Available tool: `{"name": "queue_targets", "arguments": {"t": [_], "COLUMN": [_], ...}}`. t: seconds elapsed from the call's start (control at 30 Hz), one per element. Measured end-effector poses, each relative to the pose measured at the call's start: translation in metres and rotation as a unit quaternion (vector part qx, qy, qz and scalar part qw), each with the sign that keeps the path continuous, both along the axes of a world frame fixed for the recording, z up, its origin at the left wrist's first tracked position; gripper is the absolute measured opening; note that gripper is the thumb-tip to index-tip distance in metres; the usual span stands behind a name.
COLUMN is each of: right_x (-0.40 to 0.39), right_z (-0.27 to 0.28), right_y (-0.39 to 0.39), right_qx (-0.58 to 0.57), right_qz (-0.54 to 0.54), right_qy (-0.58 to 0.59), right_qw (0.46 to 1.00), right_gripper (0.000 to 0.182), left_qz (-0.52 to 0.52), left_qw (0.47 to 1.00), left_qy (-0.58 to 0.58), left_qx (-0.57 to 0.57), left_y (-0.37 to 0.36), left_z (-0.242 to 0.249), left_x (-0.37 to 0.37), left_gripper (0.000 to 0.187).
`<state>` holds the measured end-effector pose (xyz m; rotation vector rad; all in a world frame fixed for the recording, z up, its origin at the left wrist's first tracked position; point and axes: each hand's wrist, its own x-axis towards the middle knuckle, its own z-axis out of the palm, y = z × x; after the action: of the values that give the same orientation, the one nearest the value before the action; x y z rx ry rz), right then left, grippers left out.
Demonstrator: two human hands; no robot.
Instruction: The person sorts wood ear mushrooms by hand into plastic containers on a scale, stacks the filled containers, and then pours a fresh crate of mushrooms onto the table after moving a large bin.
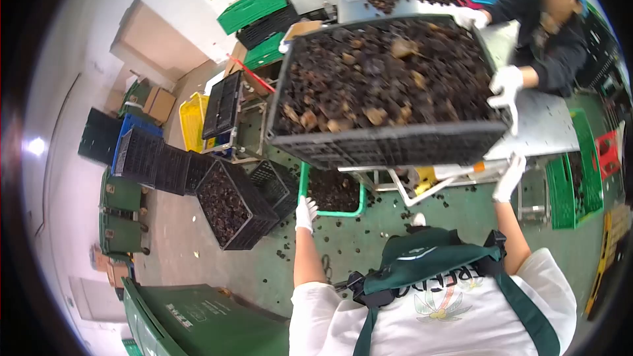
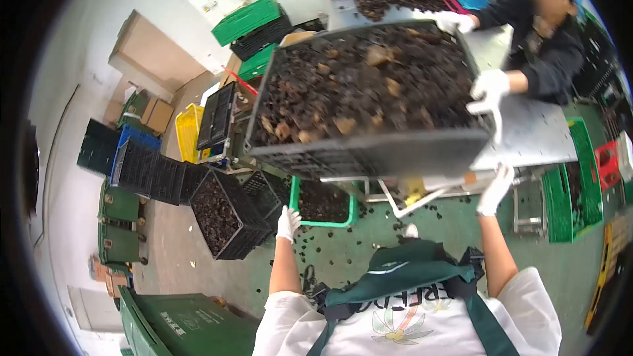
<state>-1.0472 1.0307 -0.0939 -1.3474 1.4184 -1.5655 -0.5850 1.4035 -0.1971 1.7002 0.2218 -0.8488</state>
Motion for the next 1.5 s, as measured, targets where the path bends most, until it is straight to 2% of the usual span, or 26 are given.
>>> {"name": "queue_targets", "arguments": {"t": [0.03,0.07,0.13,0.17,0.23,0.27,0.37,0.57,0.8,1.13,1.3,1.43,1.5], "right_x": [-0.002,-0.017,-0.043,-0.028,-0.015,-0.036,-0.04,-0.026,0.001,0.011,0.02,0.014,-0.009], "right_z": [-0.023,-0.081,-0.188,-0.155,-0.144,-0.171,-0.154,-0.123,-0.115,-0.113,-0.09,-0.063,-0.055], "right_y": [-0.023,-0.049,-0.097,-0.076,-0.06,-0.068,-0.064,-0.028,-0.03,0.021,0.063,0.095,0.104], "right_qx": [0.043,0.151,0.384,0.429,0.403,0.406,0.43,0.412,0.403,0.383,0.371,0.376,0.451], "right_qz": [0.01,0.071,0.155,0.125,0.207,0.227,0.128,0.044,0.03,0.035,0.051,0.078,0.083], "right_qy": [-0.047,-0.123,-0.238,-0.398,-0.251,-0.31,-0.247,-0.269,-0.308,-0.368,-0.403,-0.444,-0.469], "right_qw": [0.998,0.978,0.878,0.801,0.855,0.829,0.859,0.869,0.862,0.846,0.835,0.81,0.755], "right_gripper": [0.026,0.029,0.037,0.042,0.046,0.044,0.043,0.041,0.04,0.038,0.037,0.037,0.039], "left_qz": [0.005,0.003,0.005,0.004,-0.05,-0.064,-0.044,-0.026,0.006,-0.044,-0.094,-0.135,-0.151], "left_qw": [0.999,0.998,0.993,0.989,0.959,0.945,0.931,0.938,0.951,0.963,0.962,0.96,0.959], "left_qy": [0.009,0.021,0.069,0.102,0.177,0.205,0.239,0.265,0.255,0.225,0.212,0.203,0.196], "left_qx": [-0.036,-0.061,-0.091,-0.103,-0.215,-0.248,-0.272,-0.223,-0.175,-0.143,-0.145,-0.141,-0.139], "left_y": [-0.021,-0.04,-0.069,-0.083,-0.106,-0.115,-0.125,-0.122,-0.113,-0.139,-0.159,-0.182,-0.193], "left_z": [0.013,0.02,0.026,0.024,0.019,0.016,0.005,0.004,0.016,0.057,0.08,0.102,0.114], "left_x": [0.01,0.022,0.048,0.06,0.076,0.085,0.112,0.11,0.098,0.11,0.126,0.139,0.14], "left_gripper": [0.064,0.068,0.073,0.073,0.072,0.072,0.071,0.07,0.068,0.066,0.065,0.064,0.064]}}
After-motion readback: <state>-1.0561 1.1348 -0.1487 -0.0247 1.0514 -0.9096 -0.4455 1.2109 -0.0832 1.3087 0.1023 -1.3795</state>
